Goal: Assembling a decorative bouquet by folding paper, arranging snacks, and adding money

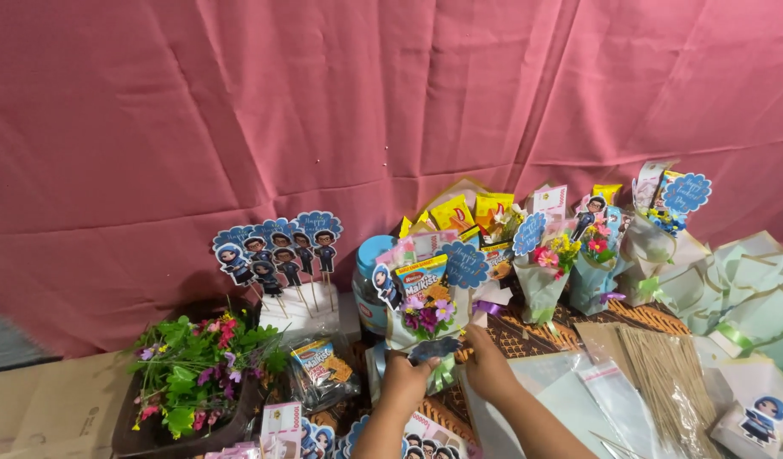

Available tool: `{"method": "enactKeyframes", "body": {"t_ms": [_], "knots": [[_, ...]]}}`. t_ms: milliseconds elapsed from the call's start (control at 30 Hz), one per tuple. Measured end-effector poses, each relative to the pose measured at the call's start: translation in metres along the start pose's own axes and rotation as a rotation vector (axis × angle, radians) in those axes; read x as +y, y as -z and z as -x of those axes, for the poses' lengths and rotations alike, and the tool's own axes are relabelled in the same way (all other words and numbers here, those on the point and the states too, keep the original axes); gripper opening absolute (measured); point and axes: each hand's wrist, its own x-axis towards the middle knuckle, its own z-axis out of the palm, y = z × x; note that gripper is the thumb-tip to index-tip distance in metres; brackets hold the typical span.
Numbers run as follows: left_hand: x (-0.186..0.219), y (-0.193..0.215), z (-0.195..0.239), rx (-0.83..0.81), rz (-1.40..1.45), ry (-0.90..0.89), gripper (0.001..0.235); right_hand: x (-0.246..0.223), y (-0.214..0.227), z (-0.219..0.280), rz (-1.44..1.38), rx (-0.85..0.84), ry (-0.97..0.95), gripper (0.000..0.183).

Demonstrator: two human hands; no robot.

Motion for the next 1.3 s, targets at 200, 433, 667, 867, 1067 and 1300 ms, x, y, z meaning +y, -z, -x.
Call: {"method": "enactKeyframes", "body": {"t_ms": [200, 433, 667, 867, 1067, 1300], "knots": [[0.014, 0.028, 0.005, -0.106, 0.162, 0.003, 0.029, -0.022, 0.026, -0.029, 0.038, -0.128, -0.120, 0.072], [-0.006, 0.023, -0.008, -0.199, 0.251, -0.079, 0.025, -0.051, 0.040, -0.035, -0.456, -0.195, -0.057, 0.075], [-0.006, 0.008, -0.002, -0.219, -0.046, -0.133, 0.029, -0.056, 0.037, -0.025, -0.607, -0.093, -0.229, 0.047], [0.013, 0.006, 0.010, -0.129, -0.131, -0.084, 0.042, -0.059, 0.046, -0.012, -0.888, -0.043, -0.239, 0.090], [0.004, -0.001, 0.004, -0.070, -0.151, -0.037, 0.046, -0.033, 0.028, 0.027, -0.725, 0.111, -0.182, 0.070], [0.004, 0.000, 0.003, -0.026, -0.075, -0.082, 0.064, -0.059, 0.025, 0.071, -0.301, -0.176, -0.345, 0.072]]}}
